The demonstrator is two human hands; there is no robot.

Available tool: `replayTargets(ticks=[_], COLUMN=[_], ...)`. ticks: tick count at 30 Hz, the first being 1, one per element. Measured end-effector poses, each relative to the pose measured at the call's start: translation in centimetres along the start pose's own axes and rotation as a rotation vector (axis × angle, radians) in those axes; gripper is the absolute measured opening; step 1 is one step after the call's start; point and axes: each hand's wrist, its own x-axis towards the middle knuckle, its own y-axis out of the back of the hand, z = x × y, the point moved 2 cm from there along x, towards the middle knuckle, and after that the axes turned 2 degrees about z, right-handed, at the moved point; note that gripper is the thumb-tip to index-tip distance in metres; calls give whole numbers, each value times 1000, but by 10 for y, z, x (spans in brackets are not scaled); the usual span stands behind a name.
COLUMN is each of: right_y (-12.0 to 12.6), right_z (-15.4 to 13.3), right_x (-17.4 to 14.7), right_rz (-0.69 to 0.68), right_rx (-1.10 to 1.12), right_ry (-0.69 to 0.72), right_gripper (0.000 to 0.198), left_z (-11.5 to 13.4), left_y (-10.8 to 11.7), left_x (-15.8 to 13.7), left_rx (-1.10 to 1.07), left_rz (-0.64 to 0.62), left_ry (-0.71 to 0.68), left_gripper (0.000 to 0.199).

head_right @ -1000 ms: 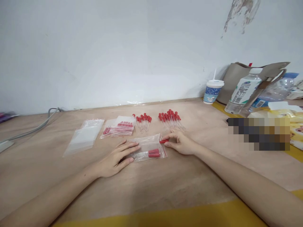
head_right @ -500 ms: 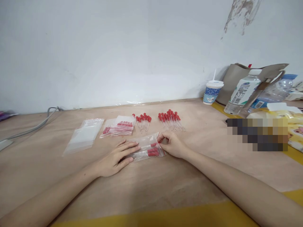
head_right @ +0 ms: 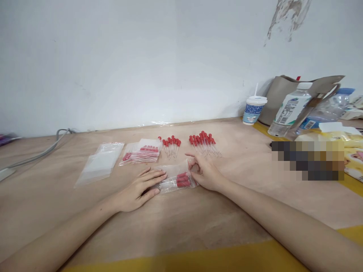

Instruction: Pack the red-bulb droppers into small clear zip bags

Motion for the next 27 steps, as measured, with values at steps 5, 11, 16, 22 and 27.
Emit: replayTargets(ticks=[5, 11, 16, 22, 27], right_y=[12, 36, 44, 19, 0], right_z=[0, 7, 18, 26, 31], right_x=[1, 0, 26, 80, 101], right_rz=[15, -77, 175, 174, 142], right_rx=[-258, -494, -610, -839, -900], right_ry=[275, 290, -47, -376, -534], right_gripper=[22, 18, 18, 23, 26], left_z=[0, 2, 3, 1, 1], left_y=[0, 2, 2, 2, 2], left_x=[0, 0, 0, -2, -3], left_rx=[-6, -32, -70, -55, -43], left_rz=[-3, 4, 50, 63, 58], left_ry=[-4, -6, -36, -19, -10], left_gripper=[41, 42, 39, 37, 37])
